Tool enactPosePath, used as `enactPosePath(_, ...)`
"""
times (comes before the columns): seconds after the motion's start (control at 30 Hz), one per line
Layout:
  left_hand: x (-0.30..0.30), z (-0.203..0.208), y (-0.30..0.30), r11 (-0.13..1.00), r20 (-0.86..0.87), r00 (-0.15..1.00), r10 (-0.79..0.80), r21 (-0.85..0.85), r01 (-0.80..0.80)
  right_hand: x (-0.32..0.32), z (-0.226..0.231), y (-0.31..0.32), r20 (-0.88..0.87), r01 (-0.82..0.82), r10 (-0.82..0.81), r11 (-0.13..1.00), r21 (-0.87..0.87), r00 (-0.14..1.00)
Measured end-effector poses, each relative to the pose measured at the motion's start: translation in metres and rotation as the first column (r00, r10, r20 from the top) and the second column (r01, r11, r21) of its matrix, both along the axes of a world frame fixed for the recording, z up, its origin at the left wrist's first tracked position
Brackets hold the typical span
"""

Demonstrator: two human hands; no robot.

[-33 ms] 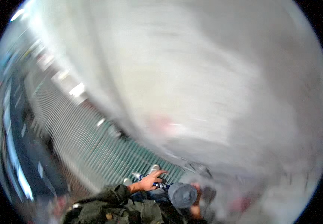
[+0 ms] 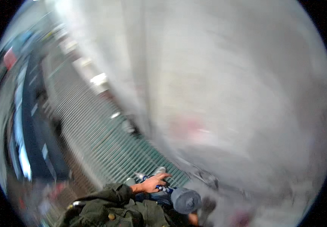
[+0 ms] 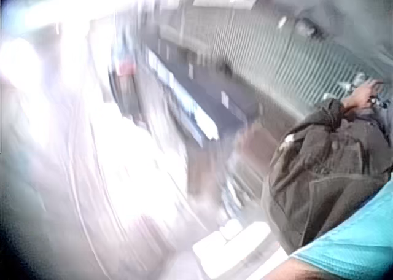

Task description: The person applies yellow masking tape to a black plastic car part, then wipes it with a white cloth. The person moves through a workshop and enters a paint booth, placing the part on a table and handling a spray gun and tape.

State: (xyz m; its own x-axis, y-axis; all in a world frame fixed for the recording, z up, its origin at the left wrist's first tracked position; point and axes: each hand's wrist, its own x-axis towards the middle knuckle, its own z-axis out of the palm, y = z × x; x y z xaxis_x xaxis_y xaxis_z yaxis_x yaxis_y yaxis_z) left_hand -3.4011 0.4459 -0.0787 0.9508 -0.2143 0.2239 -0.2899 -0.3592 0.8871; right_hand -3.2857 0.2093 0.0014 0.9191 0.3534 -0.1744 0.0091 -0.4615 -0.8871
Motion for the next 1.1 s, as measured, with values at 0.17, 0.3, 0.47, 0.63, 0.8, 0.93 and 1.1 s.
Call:
enactPosePath(0.17, -0.154, 0.045, 0.011, 0.804, -0.078, 0.801, 0.593, 0.096, -0.586, -0.038, -0.024, 0.077, -0.216, -0.624, 0.597, 0.777, -0.087, 0.773)
enactPosePath(0.3, -0.267, 0.056, -0.025, 0.388, 0.023, 0.390, 0.920, 0.074, -0.919, -0.095, -0.019, 0.137, -0.287, -0.913, 0.867, 0.376, -0.158, 0.407)
enactPosePath(0.47, -0.401, 0.070, -0.086, -0.133, 0.008, -0.134, 0.991, -0.063, -0.989, -0.242, -0.022, 0.190, -0.381, -0.971, 0.921, -0.162, -0.174, -0.085)
enactPosePath(0.63, -0.535, 0.090, -0.139, -0.454, -0.062, -0.450, 0.891, -0.111, -0.884, -0.445, -0.006, 0.215, -0.339, -0.786, 0.737, -0.618, 0.014, -0.585)
enactPosePath(0.8, -0.635, 0.114, -0.154, -0.709, -0.062, -0.723, 0.688, -0.266, -0.653, -0.641, 0.057, 0.221, -0.003, -0.507, 0.518, -0.836, 0.208, -0.855)
enactPosePath(0.93, -0.706, 0.114, -0.149, -0.806, -0.010, -0.856, 0.517, -0.342, -0.483, -0.767, 0.073, 0.219, 0.002, -0.380, 0.393, -0.890, 0.251, -0.920)
enactPosePath(1.1, -0.813, 0.121, -0.142, -0.873, 0.067, -0.949, 0.309, -0.377, -0.311, -0.905, 0.055, 0.205, 0.046, -0.427, 0.507, -0.768, 0.478, -0.861)
